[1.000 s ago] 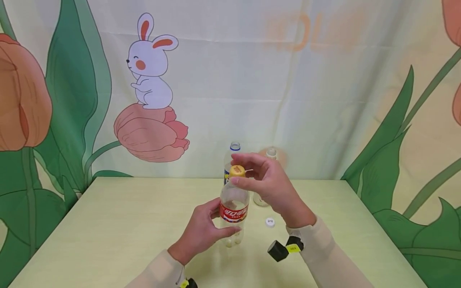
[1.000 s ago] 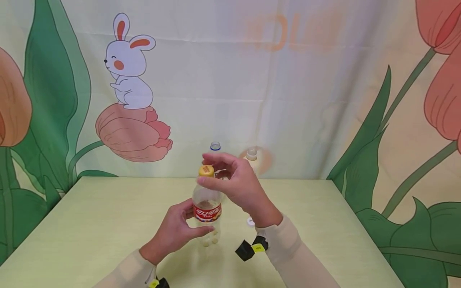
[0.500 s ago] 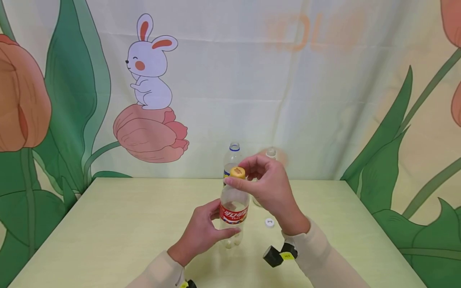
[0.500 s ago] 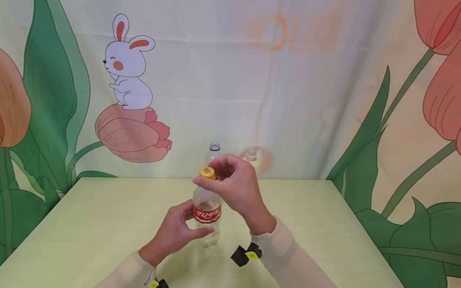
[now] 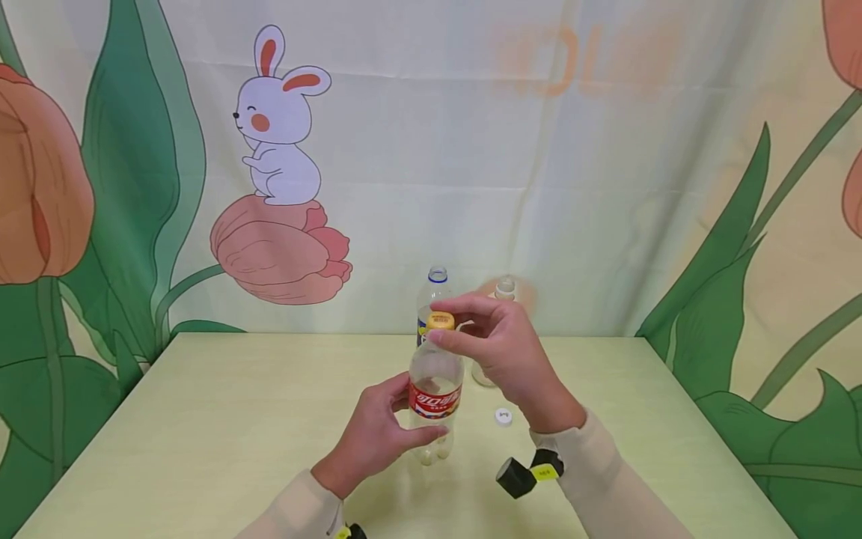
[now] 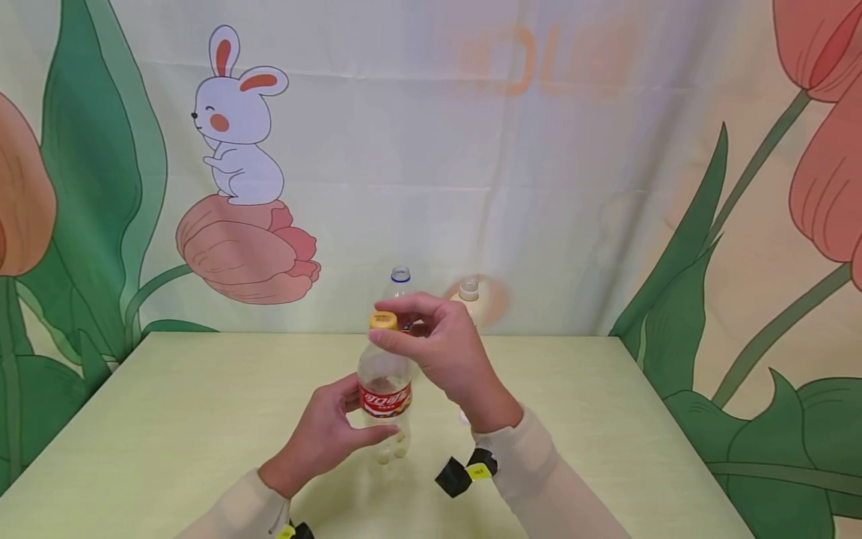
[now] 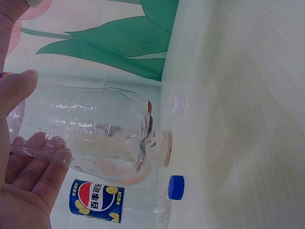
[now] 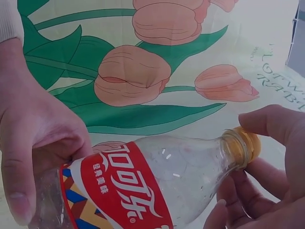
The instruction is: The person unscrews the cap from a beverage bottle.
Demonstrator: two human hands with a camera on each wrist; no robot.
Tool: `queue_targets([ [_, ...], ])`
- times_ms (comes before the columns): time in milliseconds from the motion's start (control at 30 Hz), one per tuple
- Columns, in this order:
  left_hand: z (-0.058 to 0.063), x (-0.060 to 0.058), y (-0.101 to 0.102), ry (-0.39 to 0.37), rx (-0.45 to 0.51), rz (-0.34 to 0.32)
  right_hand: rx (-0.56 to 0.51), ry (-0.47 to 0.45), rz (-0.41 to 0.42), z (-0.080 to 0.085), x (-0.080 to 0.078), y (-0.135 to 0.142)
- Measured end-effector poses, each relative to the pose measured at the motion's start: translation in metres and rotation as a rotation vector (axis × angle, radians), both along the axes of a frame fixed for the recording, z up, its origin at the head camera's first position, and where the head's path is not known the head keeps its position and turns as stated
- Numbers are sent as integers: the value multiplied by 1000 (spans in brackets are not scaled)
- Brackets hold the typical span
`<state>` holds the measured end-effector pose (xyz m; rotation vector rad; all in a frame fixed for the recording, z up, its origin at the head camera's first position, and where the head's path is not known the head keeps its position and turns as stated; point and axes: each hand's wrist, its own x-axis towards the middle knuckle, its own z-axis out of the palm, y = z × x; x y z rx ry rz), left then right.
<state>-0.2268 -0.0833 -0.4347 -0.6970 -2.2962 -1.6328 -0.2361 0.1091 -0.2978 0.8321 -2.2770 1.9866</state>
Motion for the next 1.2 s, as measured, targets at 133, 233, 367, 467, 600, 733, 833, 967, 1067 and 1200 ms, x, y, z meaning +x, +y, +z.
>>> queue_targets([
  [133, 0, -1, -1, 0, 6, -1, -12, -35, 76, 0, -2, 0],
  [233, 0, -1, -1, -2, 10, -2, -16, -39, 108, 0, -1, 0],
  [367, 0, -1, -1, -6, 12, 1, -12, -27, 115, 1, 0, 0],
  [467, 0, 0, -1, -8, 12, 3, -10, -1, 57, 1, 1, -1],
  [600, 0, 1, 0, -10, 15, 4, 1, 30, -96, 1, 6, -4],
  [733, 0, 1, 1, -10, 14, 7, 29, 78, -199, 0, 10, -7],
  [833, 0, 1, 1, 0, 13, 4, 46, 121, -231, 1, 11, -8],
  [967, 1, 1, 1, 0, 11, 0, 54, 126, -225, 2, 11, -7],
  [1067, 1, 1, 1, -12, 5, 1, 54, 103, -193, 2, 9, -4],
  [1200, 0, 0, 0, -14, -3, -2, 50, 65, -138, 2, 6, -2],
])
